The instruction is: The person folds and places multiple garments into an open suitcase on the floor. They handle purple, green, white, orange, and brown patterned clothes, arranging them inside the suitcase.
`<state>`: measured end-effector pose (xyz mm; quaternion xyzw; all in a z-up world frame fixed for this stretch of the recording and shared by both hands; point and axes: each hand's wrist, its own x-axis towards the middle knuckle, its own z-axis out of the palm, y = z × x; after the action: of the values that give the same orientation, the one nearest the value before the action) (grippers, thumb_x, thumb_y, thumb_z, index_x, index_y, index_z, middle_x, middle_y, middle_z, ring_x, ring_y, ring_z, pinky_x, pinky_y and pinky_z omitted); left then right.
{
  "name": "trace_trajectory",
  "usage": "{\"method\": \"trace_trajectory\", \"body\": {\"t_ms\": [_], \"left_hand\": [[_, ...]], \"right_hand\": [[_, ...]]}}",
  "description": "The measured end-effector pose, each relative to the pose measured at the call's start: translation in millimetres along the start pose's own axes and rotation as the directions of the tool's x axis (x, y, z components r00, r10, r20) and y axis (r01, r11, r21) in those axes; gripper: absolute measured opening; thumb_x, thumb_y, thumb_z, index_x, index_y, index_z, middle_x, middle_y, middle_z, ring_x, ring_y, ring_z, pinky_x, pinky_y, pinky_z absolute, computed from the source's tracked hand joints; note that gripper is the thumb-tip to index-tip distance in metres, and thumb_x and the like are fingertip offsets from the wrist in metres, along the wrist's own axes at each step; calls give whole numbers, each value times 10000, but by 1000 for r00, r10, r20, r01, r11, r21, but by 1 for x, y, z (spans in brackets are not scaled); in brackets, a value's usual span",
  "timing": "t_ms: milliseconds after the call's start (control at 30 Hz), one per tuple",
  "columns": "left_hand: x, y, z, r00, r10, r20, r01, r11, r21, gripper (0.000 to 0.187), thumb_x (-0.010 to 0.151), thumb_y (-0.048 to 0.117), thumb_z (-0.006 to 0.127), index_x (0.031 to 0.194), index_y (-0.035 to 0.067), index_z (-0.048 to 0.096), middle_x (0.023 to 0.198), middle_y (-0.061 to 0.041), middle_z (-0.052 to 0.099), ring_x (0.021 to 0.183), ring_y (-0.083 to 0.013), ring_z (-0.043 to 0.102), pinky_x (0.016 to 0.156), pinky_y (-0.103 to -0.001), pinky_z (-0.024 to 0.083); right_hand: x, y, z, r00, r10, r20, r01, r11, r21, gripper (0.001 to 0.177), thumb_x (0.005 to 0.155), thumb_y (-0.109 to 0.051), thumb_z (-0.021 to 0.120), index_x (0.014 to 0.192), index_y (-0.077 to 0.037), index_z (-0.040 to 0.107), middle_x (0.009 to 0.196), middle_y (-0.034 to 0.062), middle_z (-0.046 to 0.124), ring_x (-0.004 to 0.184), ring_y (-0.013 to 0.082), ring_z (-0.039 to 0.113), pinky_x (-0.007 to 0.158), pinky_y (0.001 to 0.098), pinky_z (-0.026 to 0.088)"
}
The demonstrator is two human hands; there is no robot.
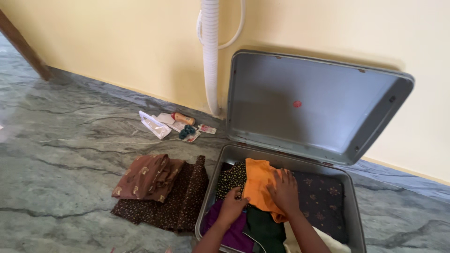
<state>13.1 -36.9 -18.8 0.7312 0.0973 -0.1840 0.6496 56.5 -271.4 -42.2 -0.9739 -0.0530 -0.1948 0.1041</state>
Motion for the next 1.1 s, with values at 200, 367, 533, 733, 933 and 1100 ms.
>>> {"method": "trace_trajectory", "body": {"t_ms": [200, 367, 533, 733, 933, 1100], "left_hand": [[-14, -7, 1, 960, 128, 248, -279, 464, 841, 963, 870, 460, 791, 1608, 132, 266, 1683, -210, 175, 1544, -473, 103, 1244, -587, 107], [-8, -13, 6, 971, -63, 231, -193, 364, 911, 1087, 850, 514, 773, 1662, 167, 137, 1725, -176, 74, 1575, -479, -17, 1256, -621, -9], [-6, -12, 7, 970, -97, 222, -175, 358, 917, 1088, 860, 526, 760, 1662, 169, 117, 1730, -157, 67, 1577, -475, -25, 1250, -631, -2], [-8, -13, -1, 967, -23, 253, -225, 384, 895, 1037, 868, 549, 744, 1643, 143, 187, 1702, -172, 160, 1561, -476, 68, 1253, -608, 45], [-16, -16, 6, 957, 126, 263, -291, 363, 885, 873, 872, 521, 734, 1564, 128, 375, 1629, -171, 321, 1530, -418, 203, 1240, -625, 80], [-23, -14, 12, 932, 211, 294, -355, 366, 861, 833, 874, 543, 727, 1537, 143, 420, 1600, -155, 366, 1524, -385, 242, 1241, -628, 100]], "right_hand": [[9, -27, 21, 883, 87, 461, 18, 976, -218, 925, 888, -818, 384, 1614, -267, 228, 1701, 92, 122, 1564, 388, 28, 1213, 628, 5], [6, -34, 26, 802, 162, 574, -22, 970, -243, 961, 901, -861, 267, 1655, -281, 130, 1729, 80, 39, 1579, 391, -43, 1216, 632, -76], [6, -32, 31, 775, 177, 607, -42, 972, -230, 953, 905, -850, 282, 1653, -283, 113, 1733, 72, 21, 1586, 382, -49, 1231, 617, -63], [25, 10, 21, 675, 80, 733, -34, 996, -77, 904, 900, -786, 422, 1603, -230, 304, 1688, 59, 279, 1539, 328, 294, 1242, 584, 184], [-37, 67, -69, 673, 195, 714, -99, 980, -174, 642, 885, -573, 634, 1407, -203, 588, 1433, 74, 622, 1335, 323, 591, 1086, 437, 504], [-93, 71, -111, 443, 274, 854, -58, 959, -278, 915, 795, -653, 783, 1469, -118, 473, 1454, 171, 538, 1354, 352, 555, 1097, 444, 488]]}}
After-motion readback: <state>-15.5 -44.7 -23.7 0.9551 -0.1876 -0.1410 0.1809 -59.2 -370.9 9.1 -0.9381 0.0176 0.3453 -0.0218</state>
